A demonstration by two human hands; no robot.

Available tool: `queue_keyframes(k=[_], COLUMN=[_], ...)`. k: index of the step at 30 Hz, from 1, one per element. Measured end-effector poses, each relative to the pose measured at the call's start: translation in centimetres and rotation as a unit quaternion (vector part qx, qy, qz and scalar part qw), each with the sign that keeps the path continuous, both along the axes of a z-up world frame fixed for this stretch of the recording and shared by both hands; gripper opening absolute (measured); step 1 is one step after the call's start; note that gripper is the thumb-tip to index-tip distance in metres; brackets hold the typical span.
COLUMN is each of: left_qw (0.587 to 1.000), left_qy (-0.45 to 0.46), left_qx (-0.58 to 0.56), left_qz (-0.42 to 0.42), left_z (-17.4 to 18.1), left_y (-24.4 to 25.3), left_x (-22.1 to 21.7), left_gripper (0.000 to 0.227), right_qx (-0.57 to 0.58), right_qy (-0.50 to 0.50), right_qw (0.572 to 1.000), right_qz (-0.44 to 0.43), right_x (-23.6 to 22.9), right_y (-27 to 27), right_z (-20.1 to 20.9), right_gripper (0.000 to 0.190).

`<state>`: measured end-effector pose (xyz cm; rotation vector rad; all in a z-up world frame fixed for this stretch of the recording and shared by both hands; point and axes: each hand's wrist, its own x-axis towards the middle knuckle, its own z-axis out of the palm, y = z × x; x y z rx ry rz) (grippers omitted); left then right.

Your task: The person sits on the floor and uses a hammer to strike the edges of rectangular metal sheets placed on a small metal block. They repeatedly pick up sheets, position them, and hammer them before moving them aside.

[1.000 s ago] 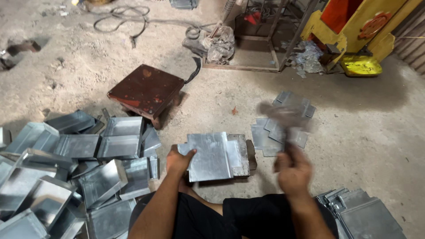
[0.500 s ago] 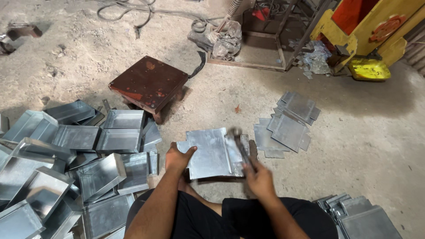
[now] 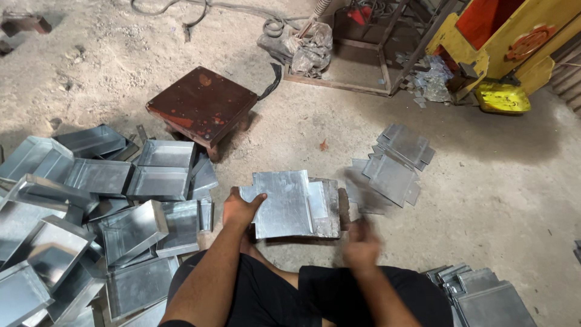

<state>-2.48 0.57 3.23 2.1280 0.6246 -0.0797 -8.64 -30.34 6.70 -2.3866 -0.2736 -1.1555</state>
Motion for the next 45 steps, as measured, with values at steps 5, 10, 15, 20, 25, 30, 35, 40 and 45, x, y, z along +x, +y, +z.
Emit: queue_keyframes(k=[5,10,15,20,25,30,35,40,45], left_qw=[0.999,0.999,0.999,1.0,1.0,1.0,0.998,0.999,0.998], left_qy=[-0.04,-0.037,-0.038,0.007,-0.024,-0.011,-0.057,-0.028,-0.049], left_qx=[0.005,0.0,-0.007,-0.003,0.001,0.008,0.008,0.008,0.015], left_qz=[0.012,0.016,0.019,0.005,0.008,0.008,0.014,0.016,0.019], left_z=[-0.3,-0.8,0.4,-0.2,-0.1,-0.6,-0.2,-0.2,-0.5], left_y=[0.1,0.1,0.2,0.1,0.2,0.3,0.3,0.4,0.3], left_x=[0.2,-0.2,0.1,-0.3,-0.3,-0.2,0.2,0.0,0.1], left_gripper=[0.099,0.094,0.094,0.1,0.099,0.094,0.093,0.094,0.092], right_qx=[0.204,0.277,0.354,0.142,0.209,0.359,0.365,0.133,0.234], right_qy=[0.369,0.078,-0.131,0.151,0.471,0.03,-0.159,0.408,0.284], right_qw=[0.902,0.939,0.869,0.968,0.854,0.911,0.851,0.901,0.928], right_qz=[0.089,0.19,0.32,0.139,-0.071,0.199,0.343,0.058,0.064], right_x=[0.5,0.4,-0.9,-1.3,0.6,0.3,-1.1,-2.0,0.1], right_y=[0.4,-0.8,-2.4,0.3,-0.5,-3.6,-3.4,0.5,-0.8], right_z=[0.8,12.7,12.6,-0.3,2.4,13.6,9.9,-1.7,3.4], right_gripper=[0.046,0.043,0.032,0.041,0.052,0.044,0.038,0.044,0.047])
